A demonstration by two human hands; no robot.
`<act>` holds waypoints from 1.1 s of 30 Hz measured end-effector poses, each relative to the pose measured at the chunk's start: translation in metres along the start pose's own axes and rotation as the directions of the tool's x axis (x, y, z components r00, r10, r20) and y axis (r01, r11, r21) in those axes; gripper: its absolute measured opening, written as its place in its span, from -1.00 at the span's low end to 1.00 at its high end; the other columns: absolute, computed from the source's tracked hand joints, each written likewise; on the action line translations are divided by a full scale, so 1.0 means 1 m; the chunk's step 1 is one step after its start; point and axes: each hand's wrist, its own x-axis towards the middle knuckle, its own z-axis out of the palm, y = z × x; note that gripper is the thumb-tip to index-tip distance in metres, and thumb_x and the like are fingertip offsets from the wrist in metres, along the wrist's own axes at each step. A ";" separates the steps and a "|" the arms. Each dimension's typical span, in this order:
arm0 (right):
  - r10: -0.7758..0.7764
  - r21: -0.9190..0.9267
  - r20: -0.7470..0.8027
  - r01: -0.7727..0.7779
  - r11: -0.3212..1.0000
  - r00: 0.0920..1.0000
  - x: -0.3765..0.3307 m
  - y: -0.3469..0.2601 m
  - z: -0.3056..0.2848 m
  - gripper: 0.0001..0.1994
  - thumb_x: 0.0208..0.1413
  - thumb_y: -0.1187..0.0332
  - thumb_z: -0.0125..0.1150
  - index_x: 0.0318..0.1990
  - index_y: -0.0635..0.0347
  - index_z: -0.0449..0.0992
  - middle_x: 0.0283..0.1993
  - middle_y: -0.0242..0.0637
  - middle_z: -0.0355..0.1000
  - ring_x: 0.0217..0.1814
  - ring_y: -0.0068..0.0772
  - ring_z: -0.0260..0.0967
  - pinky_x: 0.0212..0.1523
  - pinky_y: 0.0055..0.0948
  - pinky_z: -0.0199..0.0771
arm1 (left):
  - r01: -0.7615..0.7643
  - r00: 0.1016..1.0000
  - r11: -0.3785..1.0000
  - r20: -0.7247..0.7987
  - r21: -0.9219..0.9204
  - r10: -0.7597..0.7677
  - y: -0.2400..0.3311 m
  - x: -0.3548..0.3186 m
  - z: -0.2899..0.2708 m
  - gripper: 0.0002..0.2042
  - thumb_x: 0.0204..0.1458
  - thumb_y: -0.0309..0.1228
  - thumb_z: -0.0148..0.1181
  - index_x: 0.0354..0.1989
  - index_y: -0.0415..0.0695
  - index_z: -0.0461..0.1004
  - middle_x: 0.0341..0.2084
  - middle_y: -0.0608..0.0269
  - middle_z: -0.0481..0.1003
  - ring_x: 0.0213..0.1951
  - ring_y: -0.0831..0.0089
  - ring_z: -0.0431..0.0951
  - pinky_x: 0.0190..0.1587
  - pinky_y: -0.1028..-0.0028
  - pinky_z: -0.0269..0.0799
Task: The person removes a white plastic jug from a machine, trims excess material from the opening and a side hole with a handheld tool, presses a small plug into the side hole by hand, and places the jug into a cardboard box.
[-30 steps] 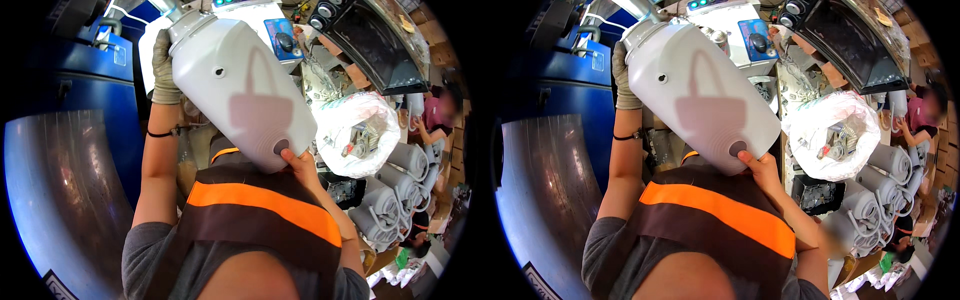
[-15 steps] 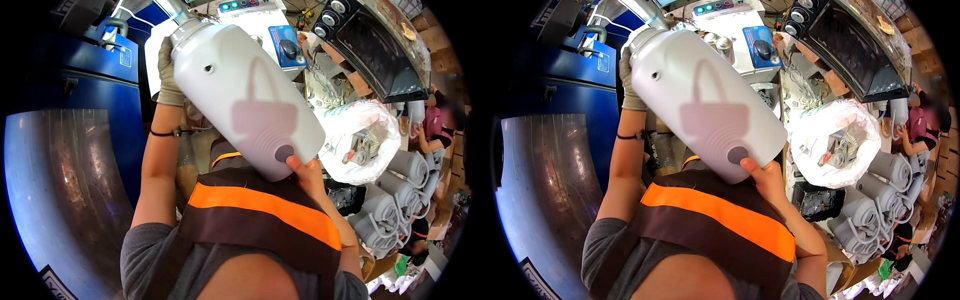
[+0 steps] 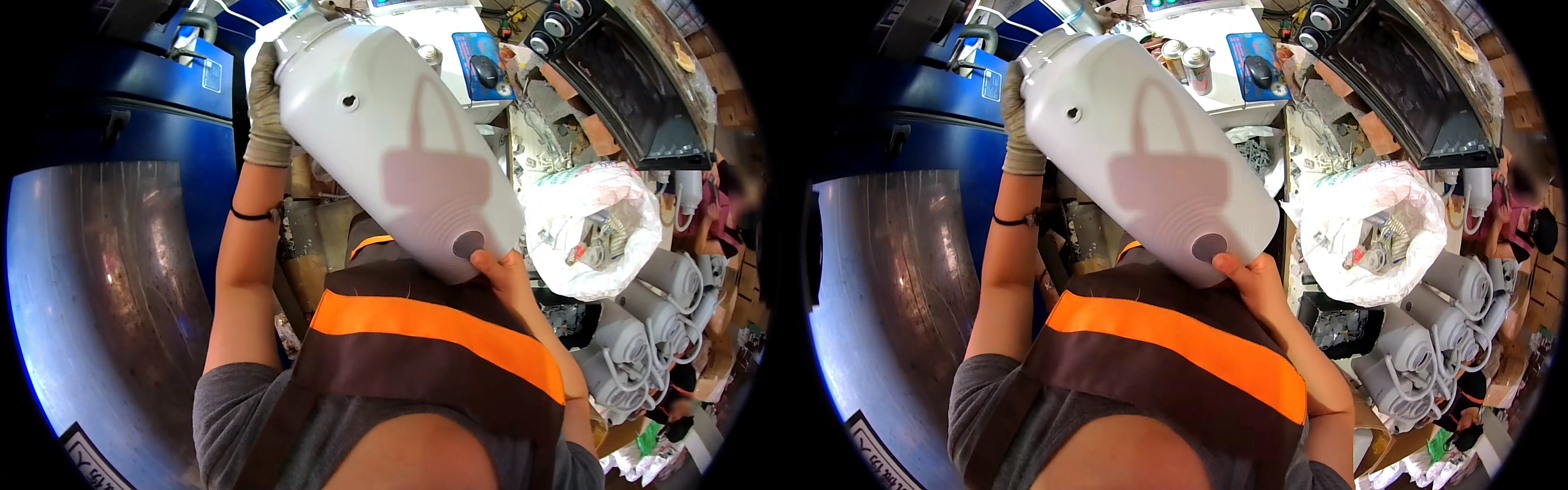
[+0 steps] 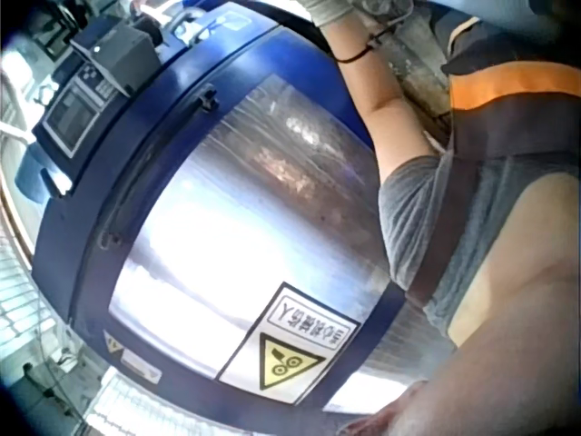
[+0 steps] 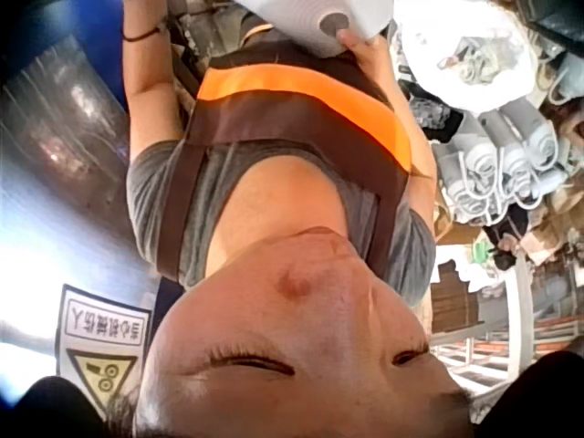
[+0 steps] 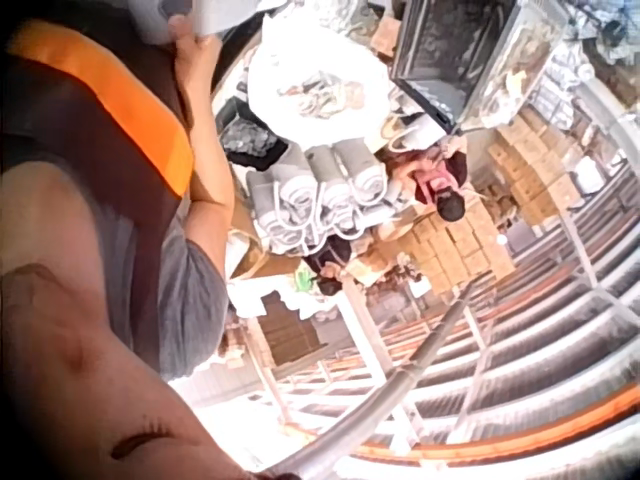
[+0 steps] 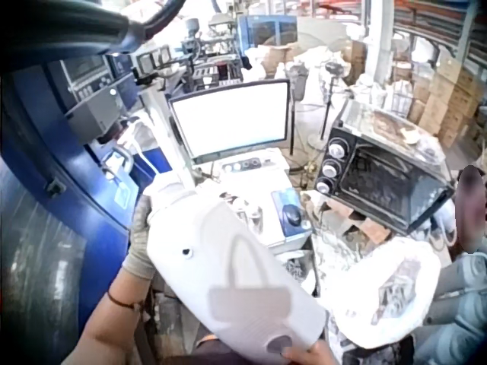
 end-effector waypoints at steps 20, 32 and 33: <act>-0.465 -0.970 0.115 0.200 0.137 0.878 0.009 -0.070 -0.072 -0.15 -0.21 0.39 0.40 0.29 0.26 0.06 0.31 -0.01 0.08 0.20 -0.03 0.25 0.12 -0.24 0.31 | -0.005 0.955 1.000 -0.297 0.006 0.006 -0.021 0.008 -0.022 -0.57 0.10 -0.27 0.13 0.12 -0.18 0.30 0.07 0.11 0.38 0.03 0.31 0.44 0.13 0.24 0.34; -0.556 -0.777 0.011 0.357 0.519 0.831 0.092 -0.039 -0.015 -0.68 0.19 0.40 -0.03 0.02 0.43 0.41 -0.04 -0.11 0.46 0.01 -0.37 0.38 0.01 -0.41 0.34 | -0.239 0.312 0.957 -0.920 0.166 0.237 0.017 -0.059 -0.165 -0.73 0.02 -0.19 0.18 -0.19 -0.06 0.41 -0.55 0.38 0.38 -0.62 0.55 0.36 -0.66 0.56 0.31; -0.557 -0.785 0.015 0.355 0.508 0.830 0.106 -0.036 -0.012 -0.68 0.17 0.43 -0.03 0.04 0.44 0.39 -0.02 -0.11 0.45 0.02 -0.37 0.38 0.04 -0.42 0.33 | -0.251 0.296 0.925 -0.887 0.285 0.354 0.033 -0.053 -0.176 -0.79 0.03 -0.24 0.18 -0.24 -0.07 0.42 -0.62 0.39 0.35 -0.65 0.54 0.33 -0.66 0.57 0.26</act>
